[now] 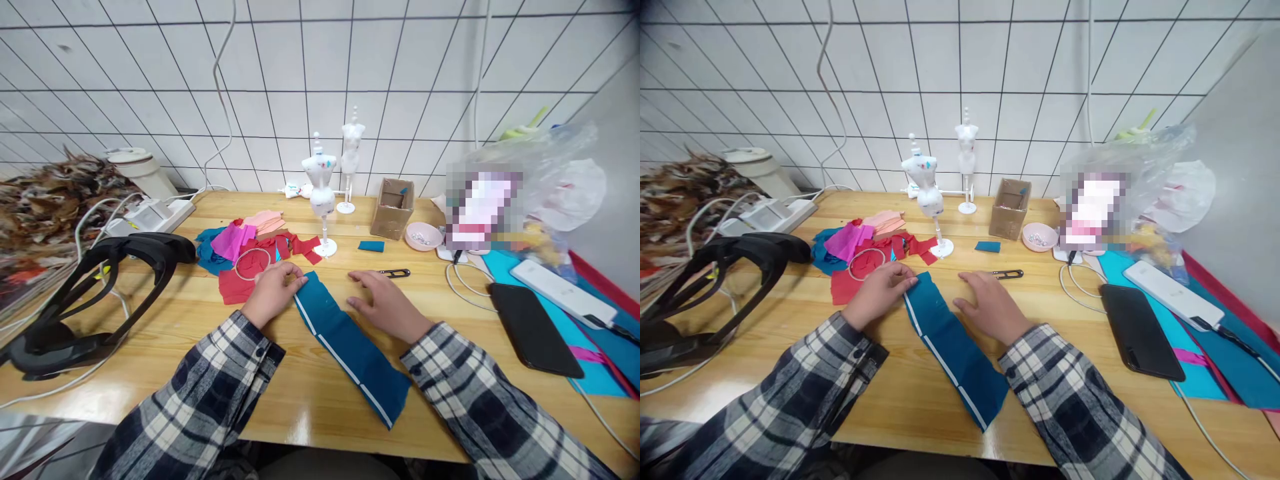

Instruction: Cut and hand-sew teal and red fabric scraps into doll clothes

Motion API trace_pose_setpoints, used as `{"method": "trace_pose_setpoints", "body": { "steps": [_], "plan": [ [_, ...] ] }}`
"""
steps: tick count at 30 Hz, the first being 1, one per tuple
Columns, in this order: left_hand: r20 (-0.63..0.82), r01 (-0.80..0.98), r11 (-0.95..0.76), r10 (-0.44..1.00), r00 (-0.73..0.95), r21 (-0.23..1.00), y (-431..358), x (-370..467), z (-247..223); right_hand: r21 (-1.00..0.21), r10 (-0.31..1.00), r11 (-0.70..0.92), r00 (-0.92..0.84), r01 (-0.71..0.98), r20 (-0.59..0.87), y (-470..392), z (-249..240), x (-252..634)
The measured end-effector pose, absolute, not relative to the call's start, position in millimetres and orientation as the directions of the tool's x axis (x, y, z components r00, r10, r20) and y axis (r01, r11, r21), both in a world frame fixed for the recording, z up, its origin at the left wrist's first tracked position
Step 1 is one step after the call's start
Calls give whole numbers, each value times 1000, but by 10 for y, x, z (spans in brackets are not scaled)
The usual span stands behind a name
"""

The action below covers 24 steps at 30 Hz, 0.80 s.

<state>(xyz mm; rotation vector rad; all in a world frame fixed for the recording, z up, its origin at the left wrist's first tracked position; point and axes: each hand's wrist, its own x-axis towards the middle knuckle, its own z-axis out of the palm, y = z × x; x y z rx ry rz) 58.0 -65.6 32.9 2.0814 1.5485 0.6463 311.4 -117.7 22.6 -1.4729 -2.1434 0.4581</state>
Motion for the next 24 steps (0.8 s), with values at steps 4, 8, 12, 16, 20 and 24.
{"method": "trace_pose_setpoints", "body": {
  "steps": [4,8,12,16,20,24],
  "plan": [
    [166,480,-253,962,217,840,-723,695,355,-505,934,355,-275,787,228,-1247,192,2829],
    [268,362,-269,962,54,892,-772,756,399,-458,940,339,-276,822,200,-1264,188,2682],
    [190,259,-200,980,62,945,-784,750,414,-617,951,310,-241,723,196,-1233,217,2762],
    [-25,234,-65,931,365,970,-893,835,431,-640,915,282,1,715,404,-1236,326,2855],
    [-17,229,-103,883,469,968,-1042,1003,428,-538,832,307,53,785,552,-1297,434,2830],
    [58,271,-142,953,297,952,-1064,1053,410,-511,808,315,56,800,586,-1309,452,2816]
  ]
}}
